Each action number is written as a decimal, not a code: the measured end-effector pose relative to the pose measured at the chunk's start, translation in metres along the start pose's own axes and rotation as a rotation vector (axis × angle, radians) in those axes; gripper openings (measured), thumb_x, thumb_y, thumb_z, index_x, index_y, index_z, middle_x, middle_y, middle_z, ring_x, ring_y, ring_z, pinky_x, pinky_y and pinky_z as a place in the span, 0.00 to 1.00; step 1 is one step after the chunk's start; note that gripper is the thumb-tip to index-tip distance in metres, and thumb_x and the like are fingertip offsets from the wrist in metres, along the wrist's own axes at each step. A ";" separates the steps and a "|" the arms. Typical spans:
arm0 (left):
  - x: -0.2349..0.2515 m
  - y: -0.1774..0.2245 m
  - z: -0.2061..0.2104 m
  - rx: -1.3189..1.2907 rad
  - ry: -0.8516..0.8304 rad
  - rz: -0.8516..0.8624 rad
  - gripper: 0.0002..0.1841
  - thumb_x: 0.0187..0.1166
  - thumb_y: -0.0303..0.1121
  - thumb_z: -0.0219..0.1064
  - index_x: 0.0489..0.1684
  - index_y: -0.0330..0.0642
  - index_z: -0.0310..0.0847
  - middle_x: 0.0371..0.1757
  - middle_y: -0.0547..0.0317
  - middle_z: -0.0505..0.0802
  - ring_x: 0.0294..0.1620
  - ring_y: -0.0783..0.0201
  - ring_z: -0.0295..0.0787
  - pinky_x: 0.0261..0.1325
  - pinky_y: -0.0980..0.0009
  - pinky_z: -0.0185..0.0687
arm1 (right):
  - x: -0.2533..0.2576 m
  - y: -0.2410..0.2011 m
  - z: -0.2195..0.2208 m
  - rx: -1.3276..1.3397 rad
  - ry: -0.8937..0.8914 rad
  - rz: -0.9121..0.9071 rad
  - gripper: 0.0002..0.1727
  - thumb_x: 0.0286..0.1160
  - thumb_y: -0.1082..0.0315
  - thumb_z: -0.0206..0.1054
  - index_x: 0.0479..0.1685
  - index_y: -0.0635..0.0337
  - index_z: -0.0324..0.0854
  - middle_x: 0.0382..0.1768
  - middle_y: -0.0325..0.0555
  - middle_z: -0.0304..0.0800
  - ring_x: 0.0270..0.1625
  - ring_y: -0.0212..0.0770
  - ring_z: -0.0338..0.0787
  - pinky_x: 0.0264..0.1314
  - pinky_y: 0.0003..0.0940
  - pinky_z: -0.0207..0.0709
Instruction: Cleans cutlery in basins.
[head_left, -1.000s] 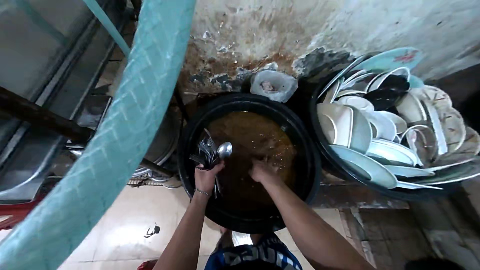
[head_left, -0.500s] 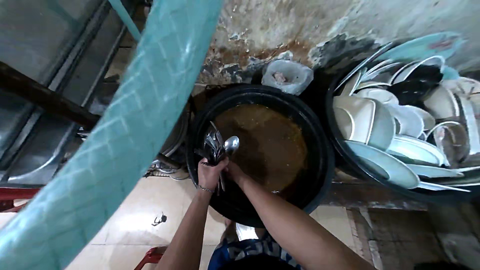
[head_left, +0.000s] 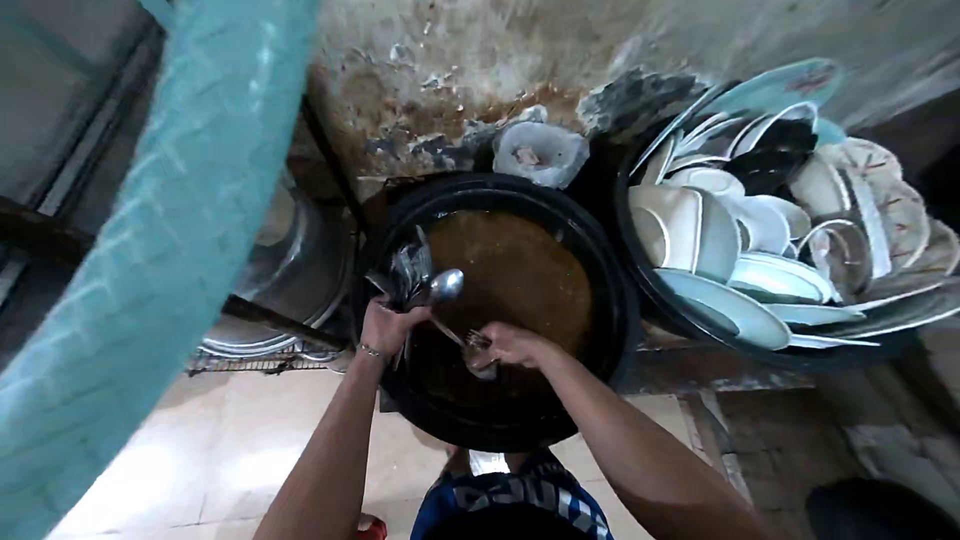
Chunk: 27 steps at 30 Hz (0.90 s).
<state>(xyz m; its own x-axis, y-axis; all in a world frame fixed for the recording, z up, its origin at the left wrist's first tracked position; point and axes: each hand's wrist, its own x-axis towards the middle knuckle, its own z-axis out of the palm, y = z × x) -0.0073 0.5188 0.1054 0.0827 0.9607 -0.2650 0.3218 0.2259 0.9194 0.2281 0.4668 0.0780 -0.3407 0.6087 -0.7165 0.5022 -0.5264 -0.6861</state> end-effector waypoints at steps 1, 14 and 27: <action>0.002 0.007 0.003 0.122 -0.057 -0.033 0.20 0.61 0.31 0.87 0.49 0.35 0.89 0.45 0.48 0.95 0.49 0.56 0.92 0.60 0.51 0.87 | -0.004 -0.003 -0.007 -0.053 0.014 -0.009 0.17 0.70 0.70 0.78 0.53 0.69 0.83 0.45 0.54 0.88 0.45 0.44 0.86 0.54 0.48 0.81; 0.014 0.004 0.061 0.472 -0.443 -0.199 0.18 0.71 0.40 0.78 0.53 0.39 0.87 0.40 0.46 0.95 0.40 0.49 0.94 0.50 0.43 0.89 | -0.019 0.022 -0.071 0.493 0.344 -0.207 0.11 0.84 0.66 0.64 0.58 0.60 0.81 0.31 0.39 0.81 0.23 0.29 0.74 0.25 0.24 0.71; 0.008 -0.035 0.086 -0.184 -0.204 -0.601 0.20 0.71 0.34 0.78 0.56 0.30 0.84 0.48 0.43 0.92 0.47 0.52 0.89 0.53 0.51 0.85 | 0.006 0.031 -0.048 -0.010 0.600 0.213 0.27 0.90 0.46 0.57 0.69 0.59 0.85 0.67 0.62 0.86 0.72 0.61 0.84 0.74 0.68 0.72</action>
<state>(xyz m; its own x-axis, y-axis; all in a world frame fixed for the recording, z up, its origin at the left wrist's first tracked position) 0.0636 0.5045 0.0464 0.1218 0.6131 -0.7806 0.2022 0.7546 0.6243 0.2795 0.4821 0.0583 0.2702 0.7197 -0.6395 0.5184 -0.6685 -0.5333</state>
